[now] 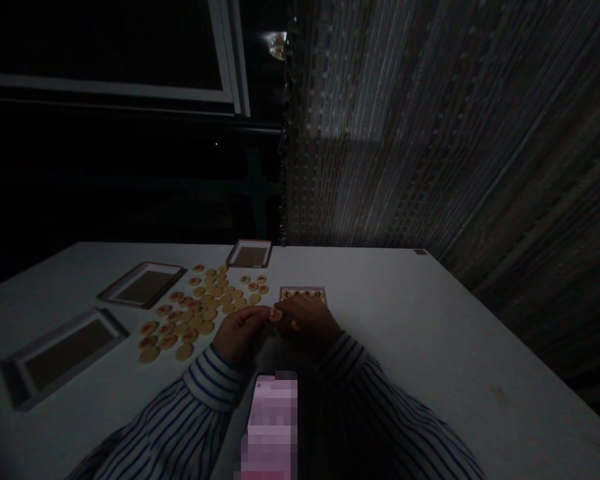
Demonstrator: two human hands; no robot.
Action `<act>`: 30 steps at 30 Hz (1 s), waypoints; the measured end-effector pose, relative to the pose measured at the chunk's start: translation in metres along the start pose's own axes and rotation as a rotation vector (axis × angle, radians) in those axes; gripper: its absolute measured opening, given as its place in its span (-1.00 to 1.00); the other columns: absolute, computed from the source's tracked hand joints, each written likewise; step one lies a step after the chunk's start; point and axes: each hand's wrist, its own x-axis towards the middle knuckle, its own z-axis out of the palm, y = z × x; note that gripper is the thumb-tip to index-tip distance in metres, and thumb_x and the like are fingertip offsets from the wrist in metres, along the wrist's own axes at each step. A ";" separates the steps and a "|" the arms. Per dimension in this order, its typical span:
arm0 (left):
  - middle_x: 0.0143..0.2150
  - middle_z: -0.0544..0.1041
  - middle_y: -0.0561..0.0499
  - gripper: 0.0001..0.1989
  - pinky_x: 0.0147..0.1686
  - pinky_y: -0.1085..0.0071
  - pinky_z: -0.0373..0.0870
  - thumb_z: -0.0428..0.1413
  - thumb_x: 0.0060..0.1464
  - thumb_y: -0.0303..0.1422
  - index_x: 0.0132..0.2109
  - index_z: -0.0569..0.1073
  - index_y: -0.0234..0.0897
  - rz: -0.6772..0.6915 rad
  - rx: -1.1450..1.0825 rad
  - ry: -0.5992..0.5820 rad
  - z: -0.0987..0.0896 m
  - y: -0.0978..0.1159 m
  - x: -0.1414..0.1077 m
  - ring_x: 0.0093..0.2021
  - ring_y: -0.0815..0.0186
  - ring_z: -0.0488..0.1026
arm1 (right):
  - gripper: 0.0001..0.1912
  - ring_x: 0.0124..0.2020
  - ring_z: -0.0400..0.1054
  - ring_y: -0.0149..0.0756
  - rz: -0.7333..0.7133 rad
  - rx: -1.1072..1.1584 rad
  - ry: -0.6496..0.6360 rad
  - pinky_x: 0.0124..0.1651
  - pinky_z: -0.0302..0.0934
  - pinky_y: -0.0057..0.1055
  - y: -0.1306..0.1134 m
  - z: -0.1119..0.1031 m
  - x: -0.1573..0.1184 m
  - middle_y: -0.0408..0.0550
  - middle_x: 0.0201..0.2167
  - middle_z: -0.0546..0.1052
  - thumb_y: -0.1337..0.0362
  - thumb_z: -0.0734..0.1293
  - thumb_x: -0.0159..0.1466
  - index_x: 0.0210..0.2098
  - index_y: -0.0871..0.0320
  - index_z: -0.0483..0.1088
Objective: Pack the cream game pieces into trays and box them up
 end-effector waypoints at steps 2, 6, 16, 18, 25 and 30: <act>-0.51 0.52 -0.02 -0.73 -0.51 0.51 0.29 0.17 -0.27 -0.23 -0.42 0.47 -0.35 0.045 0.035 0.040 -0.002 0.004 0.000 -0.52 0.40 0.39 | -0.73 -0.23 0.30 -0.30 0.002 -0.018 0.025 -0.18 0.12 -0.37 0.000 -0.002 0.003 0.02 -0.29 0.48 0.21 0.20 0.13 -0.22 0.19 0.36; -0.53 0.51 0.01 -0.74 -0.55 0.53 0.27 0.14 -0.23 -0.24 -0.39 0.45 -0.35 0.096 0.104 0.116 -0.005 0.009 0.000 -0.57 0.43 0.37 | -0.73 -0.22 0.30 -0.29 0.030 -0.055 0.012 -0.17 0.10 -0.36 0.000 -0.013 0.010 0.00 -0.24 0.46 0.22 0.23 0.10 -0.21 0.18 0.35; -0.59 0.43 0.07 -0.71 -0.54 0.53 0.25 0.09 -0.21 -0.27 -0.30 0.42 -0.37 0.178 0.273 0.177 -0.011 -0.006 0.008 -0.58 0.44 0.34 | -0.68 -0.23 0.31 -0.29 0.067 -0.144 -0.255 -0.17 0.09 -0.37 0.001 -0.042 0.035 -0.02 -0.25 0.47 0.20 0.20 0.12 -0.15 0.16 0.35; -0.60 0.41 0.08 -0.71 -0.55 0.53 0.25 0.08 -0.20 -0.28 -0.29 0.42 -0.36 0.198 0.318 0.181 -0.011 -0.007 0.008 -0.59 0.45 0.32 | -0.68 -0.23 0.32 -0.29 0.046 -0.151 -0.287 -0.18 0.09 -0.39 0.003 -0.040 0.037 -0.02 -0.25 0.47 0.21 0.19 0.12 -0.14 0.14 0.35; -0.57 0.43 0.07 -0.72 -0.50 0.51 0.27 0.04 -0.16 -0.29 -0.27 0.43 -0.35 0.234 0.453 0.183 -0.013 -0.008 0.008 -0.55 0.42 0.33 | -0.72 -0.30 0.35 -0.26 0.025 -0.223 -0.448 -0.27 0.10 -0.42 0.008 -0.031 0.035 -0.04 -0.32 0.50 0.20 0.22 0.07 -0.23 0.09 0.38; -0.54 0.44 0.04 -0.71 -0.47 0.48 0.28 0.02 -0.14 -0.28 -0.25 0.43 -0.35 0.244 0.539 0.183 -0.013 -0.008 0.007 -0.54 0.41 0.34 | -0.76 -0.37 0.37 -0.28 0.039 -0.234 -0.532 -0.37 0.09 -0.45 0.008 -0.028 0.036 -0.06 -0.35 0.51 0.19 0.20 0.08 -0.29 0.09 0.39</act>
